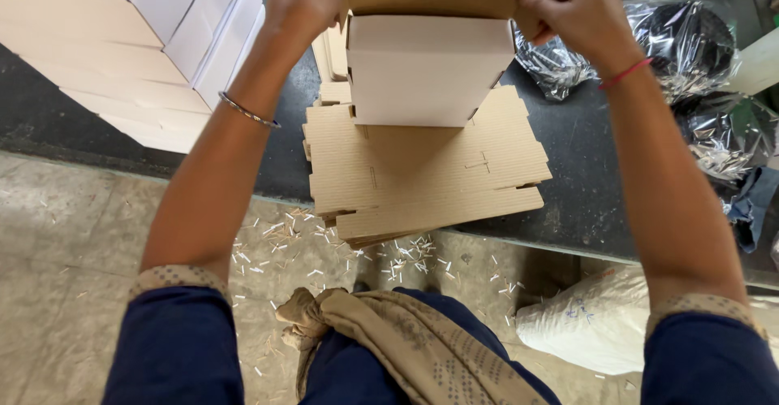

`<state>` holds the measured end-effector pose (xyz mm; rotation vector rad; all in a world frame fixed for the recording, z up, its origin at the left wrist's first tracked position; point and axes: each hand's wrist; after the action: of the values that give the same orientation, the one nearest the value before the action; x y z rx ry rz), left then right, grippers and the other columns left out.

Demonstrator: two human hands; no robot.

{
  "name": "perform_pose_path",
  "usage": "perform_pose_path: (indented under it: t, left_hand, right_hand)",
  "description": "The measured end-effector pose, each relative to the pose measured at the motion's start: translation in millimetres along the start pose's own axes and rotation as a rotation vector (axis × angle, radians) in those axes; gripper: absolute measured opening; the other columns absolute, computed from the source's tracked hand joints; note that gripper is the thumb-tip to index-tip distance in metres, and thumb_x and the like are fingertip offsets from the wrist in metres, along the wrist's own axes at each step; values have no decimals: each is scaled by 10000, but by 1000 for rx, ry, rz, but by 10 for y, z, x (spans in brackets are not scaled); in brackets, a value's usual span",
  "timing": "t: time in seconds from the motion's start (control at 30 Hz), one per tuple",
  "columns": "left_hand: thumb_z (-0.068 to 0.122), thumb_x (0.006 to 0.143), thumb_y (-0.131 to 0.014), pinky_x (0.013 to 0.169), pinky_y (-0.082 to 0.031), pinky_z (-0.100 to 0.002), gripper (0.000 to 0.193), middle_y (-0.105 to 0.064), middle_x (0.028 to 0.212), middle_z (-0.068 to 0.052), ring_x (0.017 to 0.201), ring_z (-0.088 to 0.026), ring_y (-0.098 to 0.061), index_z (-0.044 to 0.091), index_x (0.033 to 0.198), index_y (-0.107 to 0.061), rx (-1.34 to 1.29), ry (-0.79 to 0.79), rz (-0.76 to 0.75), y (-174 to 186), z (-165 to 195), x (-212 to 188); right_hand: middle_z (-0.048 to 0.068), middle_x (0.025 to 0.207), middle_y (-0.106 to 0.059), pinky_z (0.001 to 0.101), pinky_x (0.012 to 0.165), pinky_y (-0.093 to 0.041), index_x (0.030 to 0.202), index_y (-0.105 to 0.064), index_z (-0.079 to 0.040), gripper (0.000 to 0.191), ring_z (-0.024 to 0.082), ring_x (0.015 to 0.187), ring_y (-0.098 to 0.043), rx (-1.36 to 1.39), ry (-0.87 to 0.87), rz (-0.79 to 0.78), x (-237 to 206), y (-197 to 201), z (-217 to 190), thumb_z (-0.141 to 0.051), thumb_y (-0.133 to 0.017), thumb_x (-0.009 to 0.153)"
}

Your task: The person wipes round LED panel lights with a blue cloth and wraps one in plastic film, then folds flat cardboard blanks into boxes, inserting white divider inserts and stacking the finished boxes on the workbench.

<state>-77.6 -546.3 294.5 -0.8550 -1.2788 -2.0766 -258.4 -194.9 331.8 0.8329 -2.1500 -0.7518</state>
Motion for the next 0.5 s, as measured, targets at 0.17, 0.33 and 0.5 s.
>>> perform_pose_path:
  t: [0.17, 0.33, 0.5]
  left_hand:
    - [274, 1040, -723, 443, -570, -194, 340, -713, 630, -49, 485, -71, -695, 1, 836, -725, -159, 260, -97, -21, 18, 10]
    - [266, 1045, -710, 462, -575, -205, 324, -713, 627, -26, 497, -77, -697, 19, 836, -735, -196, 293, -104, 7, 61, -2]
    - [275, 1041, -720, 465, -569, -201, 324, -719, 645, -30, 496, -79, -698, 12, 854, -736, -191, 299, -85, -21, 51, -17]
  right_hand:
    - [158, 891, -751, 272, 650, -645, 1085, -735, 98, 195, 172, 736, -758, 77, -74, 21, -78, -73, -192, -92, -697, 1069]
    - [145, 879, -754, 263, 651, -633, 1117, -730, 95, 196, 167, 732, -756, 10, -37, 27, -104, -99, -250, -95, -704, 1074]
    - [144, 879, -757, 260, 646, -625, 1182, -711, 92, 221, 163, 734, -759, -25, -32, 34, -111, -118, -204, -104, -708, 1079]
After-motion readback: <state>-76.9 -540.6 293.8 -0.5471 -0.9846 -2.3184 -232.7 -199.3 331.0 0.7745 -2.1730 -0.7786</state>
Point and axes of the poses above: each hand's wrist, its own x-axis towards the middle knuckle, its own y-axis out of the back of the hand, z = x × y
